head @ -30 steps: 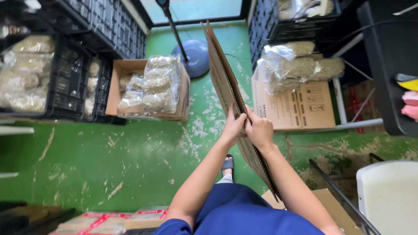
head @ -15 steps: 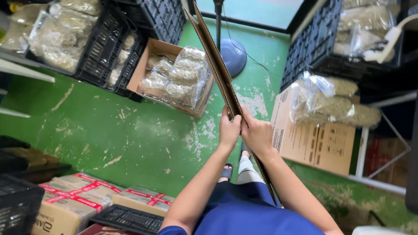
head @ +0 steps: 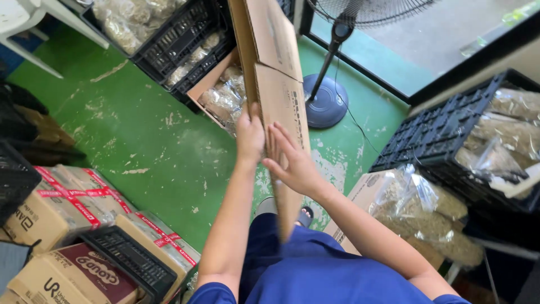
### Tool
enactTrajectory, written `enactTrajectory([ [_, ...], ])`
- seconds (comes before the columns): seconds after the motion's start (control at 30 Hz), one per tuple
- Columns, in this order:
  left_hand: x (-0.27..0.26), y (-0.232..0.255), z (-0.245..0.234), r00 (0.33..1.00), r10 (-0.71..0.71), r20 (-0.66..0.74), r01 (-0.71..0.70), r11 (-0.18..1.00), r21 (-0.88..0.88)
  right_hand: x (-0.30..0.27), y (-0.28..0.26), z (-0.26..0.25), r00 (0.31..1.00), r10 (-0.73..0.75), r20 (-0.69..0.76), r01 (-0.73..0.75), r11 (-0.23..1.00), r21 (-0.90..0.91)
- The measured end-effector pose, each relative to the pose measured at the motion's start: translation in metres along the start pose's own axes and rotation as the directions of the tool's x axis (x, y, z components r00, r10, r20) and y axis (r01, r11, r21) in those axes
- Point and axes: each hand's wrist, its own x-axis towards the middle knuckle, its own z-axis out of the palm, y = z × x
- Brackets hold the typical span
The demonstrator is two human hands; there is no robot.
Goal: The person assembles a cardboard box and then places several plastic bags filled with dried matter into multiple boxes before moving to a table to organize clothes and place items into a pouch.
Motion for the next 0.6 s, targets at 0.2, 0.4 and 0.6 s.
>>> enactTrajectory([
  [0.2, 0.097, 0.040, -0.035, 0.985, 0.151, 0.088, -0.167, 0.965, 0.202, 0.079, 0.037, 0.004, 0.970, 0.108, 0.217, -0.167, 0.947, 0.275],
  [0.4, 0.165, 0.055, -0.046, 0.977, 0.125, 0.172, -0.175, 0.934, 0.313, 0.184, 0.041, 0.012, 0.934, 0.220, 0.283, -0.319, 0.871, 0.374],
  [0.6, 0.256, 0.076, -0.070, 0.939, 0.086, 0.334, -0.245, 0.846, 0.473, 0.269, 0.020, 0.046, 0.950, 0.246, 0.191, -0.305, 0.852, 0.425],
])
